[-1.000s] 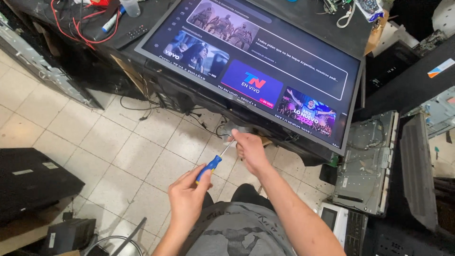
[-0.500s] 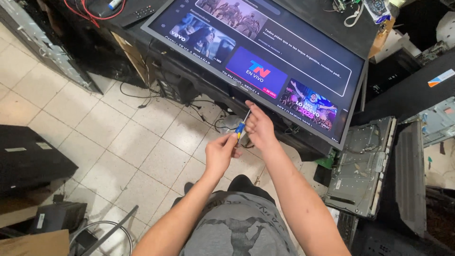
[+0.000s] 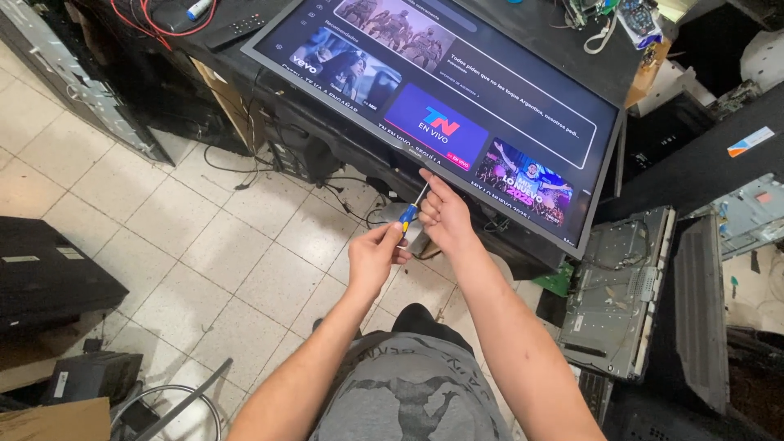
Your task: Using a screwdriver to repair or assemble a television set on a workbench
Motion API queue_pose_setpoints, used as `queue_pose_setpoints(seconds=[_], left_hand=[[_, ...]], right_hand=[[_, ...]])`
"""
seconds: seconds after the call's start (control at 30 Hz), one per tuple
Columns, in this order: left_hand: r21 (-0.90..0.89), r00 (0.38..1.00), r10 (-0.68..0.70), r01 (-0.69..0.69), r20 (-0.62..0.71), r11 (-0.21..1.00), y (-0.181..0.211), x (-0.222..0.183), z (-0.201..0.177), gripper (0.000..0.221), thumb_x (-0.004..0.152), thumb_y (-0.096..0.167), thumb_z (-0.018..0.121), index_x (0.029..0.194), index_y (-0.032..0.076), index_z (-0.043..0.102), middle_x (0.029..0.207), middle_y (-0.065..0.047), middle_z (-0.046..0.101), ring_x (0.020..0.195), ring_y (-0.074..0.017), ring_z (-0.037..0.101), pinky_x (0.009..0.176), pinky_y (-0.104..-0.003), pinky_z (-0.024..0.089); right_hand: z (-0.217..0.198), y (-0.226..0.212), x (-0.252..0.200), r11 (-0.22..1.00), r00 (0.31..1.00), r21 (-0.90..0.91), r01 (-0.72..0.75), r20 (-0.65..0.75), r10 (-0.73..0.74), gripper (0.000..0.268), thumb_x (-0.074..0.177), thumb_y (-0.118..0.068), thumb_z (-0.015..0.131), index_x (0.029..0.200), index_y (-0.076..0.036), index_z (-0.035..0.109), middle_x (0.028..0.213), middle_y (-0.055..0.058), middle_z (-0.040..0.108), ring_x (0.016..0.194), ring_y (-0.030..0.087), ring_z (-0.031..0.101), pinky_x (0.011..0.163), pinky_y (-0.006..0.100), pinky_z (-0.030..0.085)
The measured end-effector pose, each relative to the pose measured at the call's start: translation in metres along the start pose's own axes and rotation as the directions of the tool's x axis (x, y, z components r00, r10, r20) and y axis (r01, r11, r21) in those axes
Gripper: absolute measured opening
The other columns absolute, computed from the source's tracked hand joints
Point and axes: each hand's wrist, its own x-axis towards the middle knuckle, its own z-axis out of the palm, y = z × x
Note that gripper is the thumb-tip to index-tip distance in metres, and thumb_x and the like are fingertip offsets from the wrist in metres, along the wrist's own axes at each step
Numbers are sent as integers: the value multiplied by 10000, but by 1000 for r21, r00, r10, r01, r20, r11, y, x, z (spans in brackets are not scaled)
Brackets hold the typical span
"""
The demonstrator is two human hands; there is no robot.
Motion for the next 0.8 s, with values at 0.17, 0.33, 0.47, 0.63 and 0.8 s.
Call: queue_pose_setpoints(seconds=[0.17, 0.33, 0.47, 0.63, 0.8], left_hand=[[1, 1000, -1, 1, 0, 1000, -6, 9, 0, 413, 1048, 194, 758, 1300, -133, 740, 874, -288, 783, 638, -299, 801, 609, -392, 717], [-1, 1000, 12, -12, -7, 1000, 8, -1, 3, 413, 1053, 206, 752, 1293, -130, 742, 867, -274, 778, 634, -284, 794, 603, -376, 713], [575, 875, 485, -393, -7, 718, -11, 3, 3, 330, 981, 247, 837, 1270, 88, 816, 968, -131, 790, 749, -236, 797, 646, -360, 683], [781, 640, 716, -585, 278, 219, -7, -2, 3, 276, 995, 132, 777, 1262, 183, 821, 1117, -37, 736, 922, -269, 785, 720, -394, 658], [-53, 994, -99, 102, 45, 993, 20, -17, 10, 833, 1074, 689, 506, 1301, -104, 620, 1092, -297, 733, 842, -381, 797, 628, -426, 685]], right_hand=[[-2, 1, 2, 1000, 1000, -10, 0, -6, 0, 447, 1141, -230, 598, 1580, -140, 587, 556, -104, 187, 418, 45, 248, 424, 173, 271], [8, 1, -8, 1000, 1000, -5, 8, -9, -8, 463, 1136, -227, 604, 1588, -125, 578, 554, -104, 194, 419, 49, 252, 424, 177, 268], [15, 12, -19, 976, 987, -218, -4, -158, -31, 390, 1051, -407, 774, 1285, -97, 738, 553, -136, 207, 423, 11, 234, 408, 157, 239], [4, 21, -8, 986, 976, -167, -15, -217, -22, 347, 989, -402, 875, 1102, -100, 747, 559, -133, 199, 414, 26, 234, 405, 183, 239], [24, 14, -21, 989, 980, -149, -6, -197, -24, 324, 1063, -367, 782, 1184, -72, 725, 575, -124, 176, 431, 13, 205, 428, 171, 216]])
